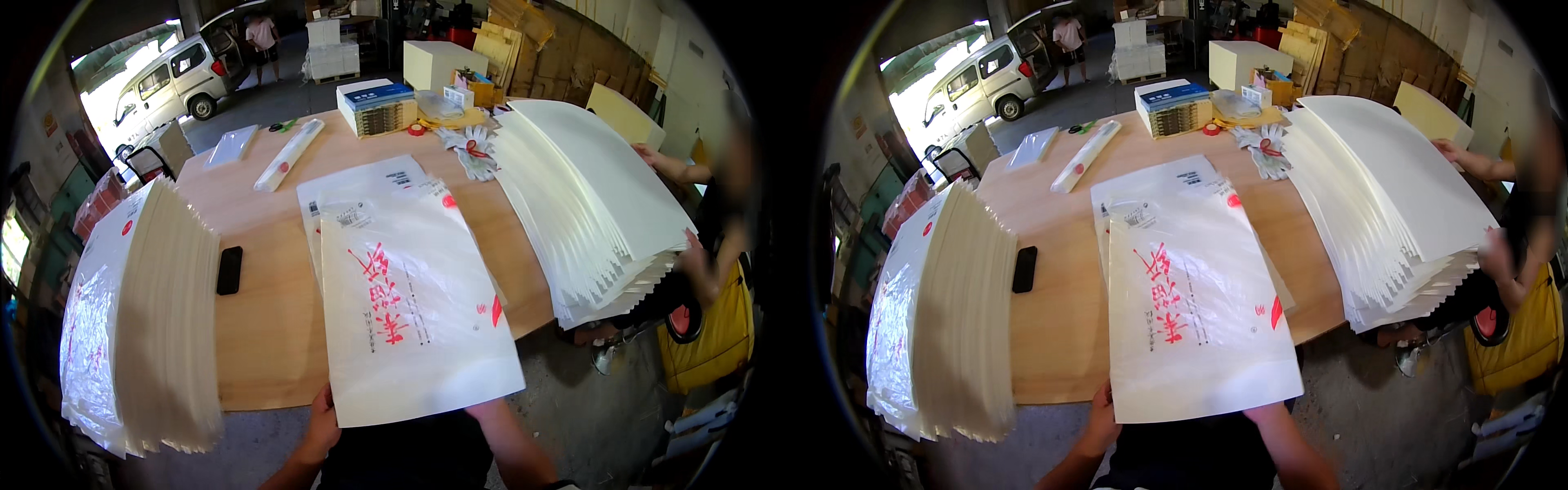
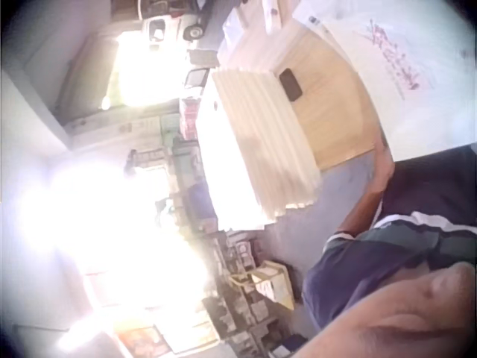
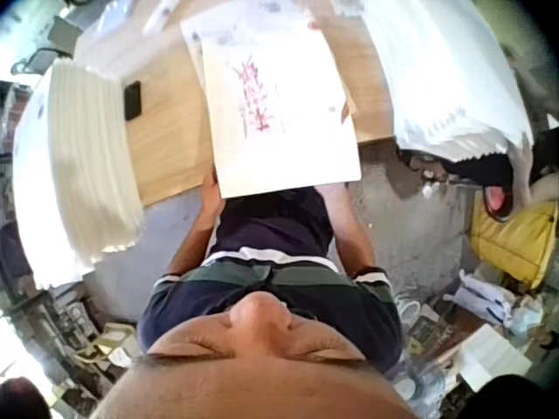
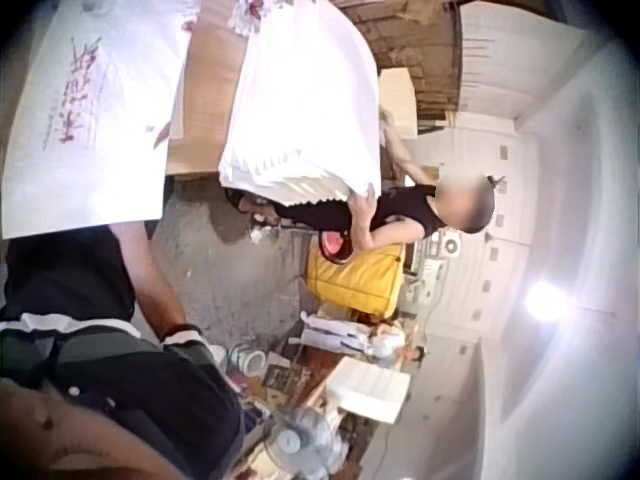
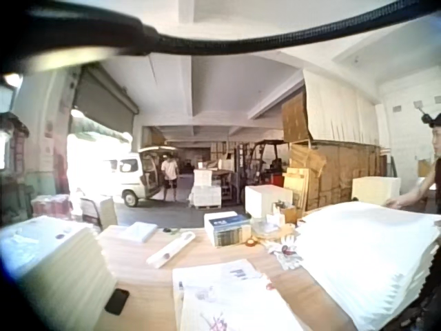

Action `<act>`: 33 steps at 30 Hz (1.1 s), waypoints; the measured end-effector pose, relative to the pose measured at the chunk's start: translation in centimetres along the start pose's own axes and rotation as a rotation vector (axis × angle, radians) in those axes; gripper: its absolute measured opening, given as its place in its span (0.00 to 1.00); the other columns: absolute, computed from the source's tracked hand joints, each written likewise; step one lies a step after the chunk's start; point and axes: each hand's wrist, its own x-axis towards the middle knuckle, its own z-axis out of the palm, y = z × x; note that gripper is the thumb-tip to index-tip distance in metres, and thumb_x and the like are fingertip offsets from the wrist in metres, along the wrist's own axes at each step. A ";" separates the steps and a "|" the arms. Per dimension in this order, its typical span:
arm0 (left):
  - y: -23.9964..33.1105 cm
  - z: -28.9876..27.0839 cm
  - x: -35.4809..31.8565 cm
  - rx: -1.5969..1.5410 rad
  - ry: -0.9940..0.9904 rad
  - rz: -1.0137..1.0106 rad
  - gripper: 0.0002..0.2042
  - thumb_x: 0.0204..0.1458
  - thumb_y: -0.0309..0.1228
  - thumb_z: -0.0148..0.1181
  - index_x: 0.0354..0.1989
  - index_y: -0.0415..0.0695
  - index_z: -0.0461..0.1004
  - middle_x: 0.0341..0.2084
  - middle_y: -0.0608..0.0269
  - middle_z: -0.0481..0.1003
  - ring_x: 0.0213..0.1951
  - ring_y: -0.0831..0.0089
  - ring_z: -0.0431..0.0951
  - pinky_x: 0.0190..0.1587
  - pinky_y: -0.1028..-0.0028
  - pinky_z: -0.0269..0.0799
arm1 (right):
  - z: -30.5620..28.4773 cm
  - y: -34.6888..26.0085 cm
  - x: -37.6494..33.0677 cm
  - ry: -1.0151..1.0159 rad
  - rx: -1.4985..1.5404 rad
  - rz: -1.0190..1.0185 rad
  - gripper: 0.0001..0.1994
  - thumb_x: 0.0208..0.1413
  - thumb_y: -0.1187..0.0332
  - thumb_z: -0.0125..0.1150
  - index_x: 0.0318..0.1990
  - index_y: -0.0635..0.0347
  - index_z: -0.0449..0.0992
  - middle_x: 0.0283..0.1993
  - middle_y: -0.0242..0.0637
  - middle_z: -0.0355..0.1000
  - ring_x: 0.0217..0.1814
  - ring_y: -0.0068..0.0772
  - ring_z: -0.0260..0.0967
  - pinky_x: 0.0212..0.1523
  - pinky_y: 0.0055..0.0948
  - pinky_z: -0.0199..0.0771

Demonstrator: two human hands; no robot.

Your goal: The person places white paper sheets into plastic bags, seals the bags by folding them, and stacks the completed bags in a pile on the worktable.

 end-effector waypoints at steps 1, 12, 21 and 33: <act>-0.3 0.1 -0.3 -0.023 -0.009 0.004 0.22 0.58 0.23 0.57 0.62 0.37 0.65 0.52 0.59 0.74 0.52 0.71 0.75 0.54 0.71 0.71 | 0.3 -0.4 -0.8 -0.032 0.122 -0.008 0.34 0.66 0.43 0.39 0.72 0.55 0.51 0.73 0.42 0.53 0.72 0.44 0.52 0.70 0.46 0.53; 1.3 0.8 -1.3 0.692 -0.349 -0.176 0.14 0.56 0.29 0.61 0.49 0.38 0.74 0.43 0.58 0.78 0.44 0.69 0.79 0.48 0.73 0.74 | 0.8 1.8 -5.9 0.195 -0.077 0.155 0.25 0.61 0.71 0.52 0.64 0.62 0.54 0.56 0.50 0.68 0.53 0.49 0.74 0.45 0.47 0.82; 9.5 10.5 1.0 1.394 -0.456 0.772 0.18 0.49 0.43 0.67 0.44 0.47 0.76 0.38 0.63 0.75 0.36 0.64 0.77 0.37 0.66 0.73 | 0.0 1.4 -3.8 0.276 -0.102 0.260 0.24 0.61 0.70 0.56 0.63 0.58 0.59 0.56 0.42 0.68 0.54 0.44 0.72 0.44 0.47 0.80; 9.4 11.8 4.5 1.654 -0.268 0.815 0.19 0.48 0.34 0.65 0.50 0.48 0.75 0.40 0.65 0.72 0.46 0.64 0.72 0.40 0.61 0.73 | 0.9 0.7 -4.3 0.219 -0.150 0.026 0.27 0.56 0.77 0.59 0.63 0.59 0.60 0.59 0.39 0.66 0.61 0.37 0.66 0.59 0.37 0.70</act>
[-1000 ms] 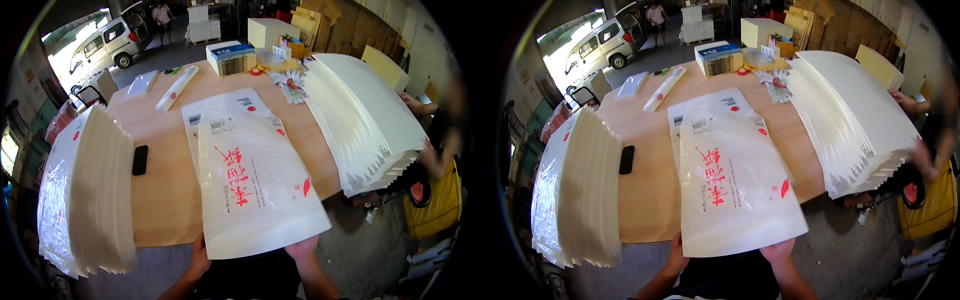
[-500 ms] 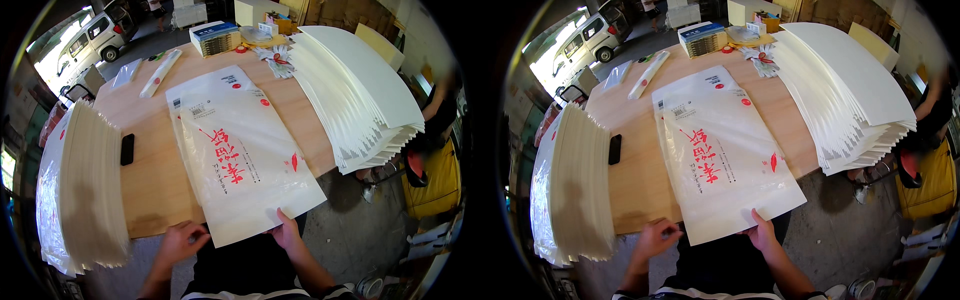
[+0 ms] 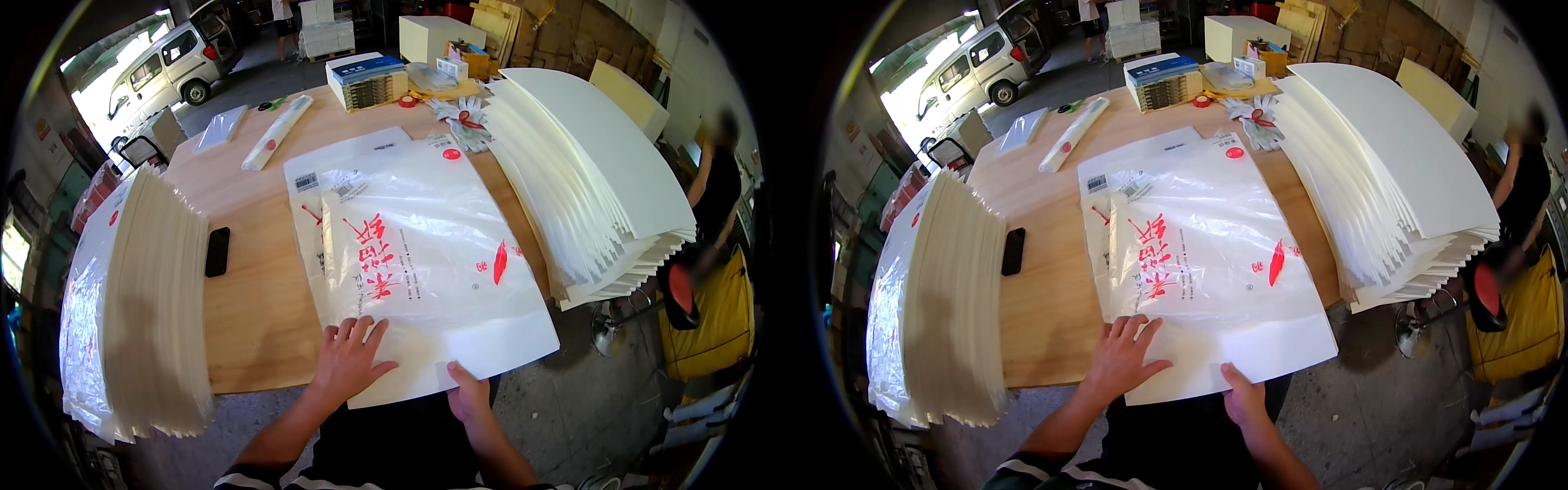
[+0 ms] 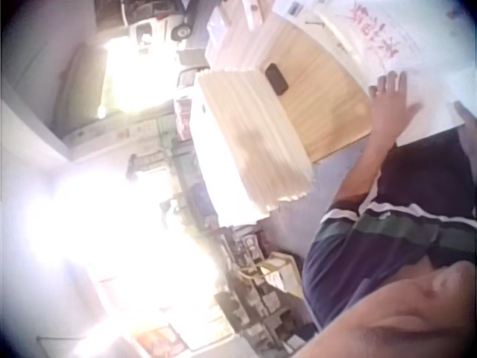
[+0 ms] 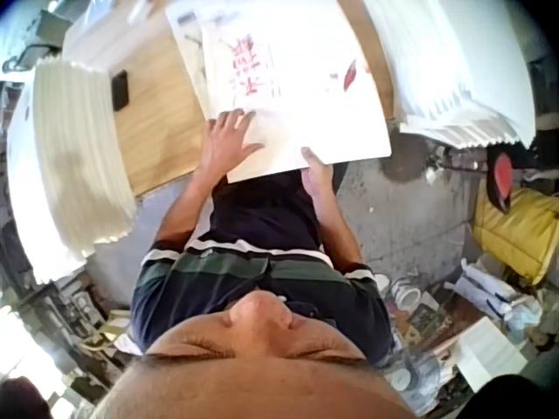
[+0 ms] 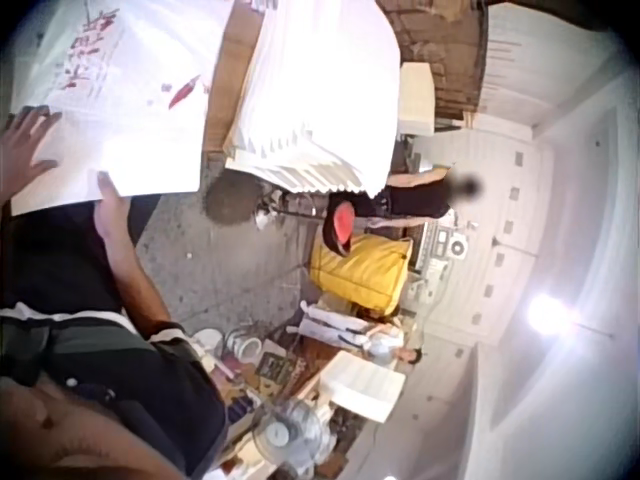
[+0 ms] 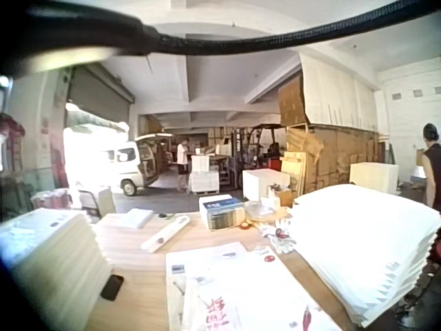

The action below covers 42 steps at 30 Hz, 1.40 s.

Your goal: The person places white paper sheets into plastic bags, seals the bags by folding them, and stacks the completed bags in a pile on the worktable.

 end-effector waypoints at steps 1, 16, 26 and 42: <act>-0.3 0.5 -0.2 -0.018 -0.002 -0.011 0.19 0.48 0.34 0.65 0.50 0.48 0.75 0.39 0.65 0.72 0.44 0.64 0.73 0.40 0.62 0.73 | 0.2 -0.2 0.2 0.009 0.007 0.016 0.27 0.56 0.77 0.59 0.63 0.59 0.60 0.59 0.39 0.66 0.60 0.37 0.67 0.59 0.37 0.70; -1.4 -0.1 -4.9 -0.292 0.158 -0.050 0.09 0.44 0.18 0.60 0.34 0.42 0.77 0.29 0.58 0.76 0.32 0.61 0.78 0.32 0.65 0.75 | 3.6 -1.8 1.2 -0.009 0.195 -0.002 0.26 0.59 0.77 0.53 0.65 0.59 0.59 0.62 0.41 0.65 0.64 0.41 0.65 0.59 0.41 0.71; 1.5 -2.6 -1.7 -0.101 0.066 0.032 0.20 0.47 0.28 0.62 0.52 0.45 0.75 0.43 0.59 0.74 0.43 0.62 0.75 0.45 0.61 0.70 | 2.3 0.7 1.8 0.056 0.115 0.031 0.29 0.57 0.80 0.57 0.66 0.57 0.58 0.63 0.39 0.63 0.64 0.40 0.63 0.61 0.42 0.69; 9.6 6.8 8.6 -0.220 -0.014 0.407 0.11 0.46 0.30 0.58 0.38 0.41 0.71 0.31 0.63 0.69 0.35 0.69 0.76 0.32 0.71 0.75 | 0.0 4.0 -0.3 0.061 0.068 0.032 0.25 0.58 0.75 0.58 0.62 0.51 0.61 0.62 0.36 0.63 0.62 0.40 0.64 0.58 0.44 0.71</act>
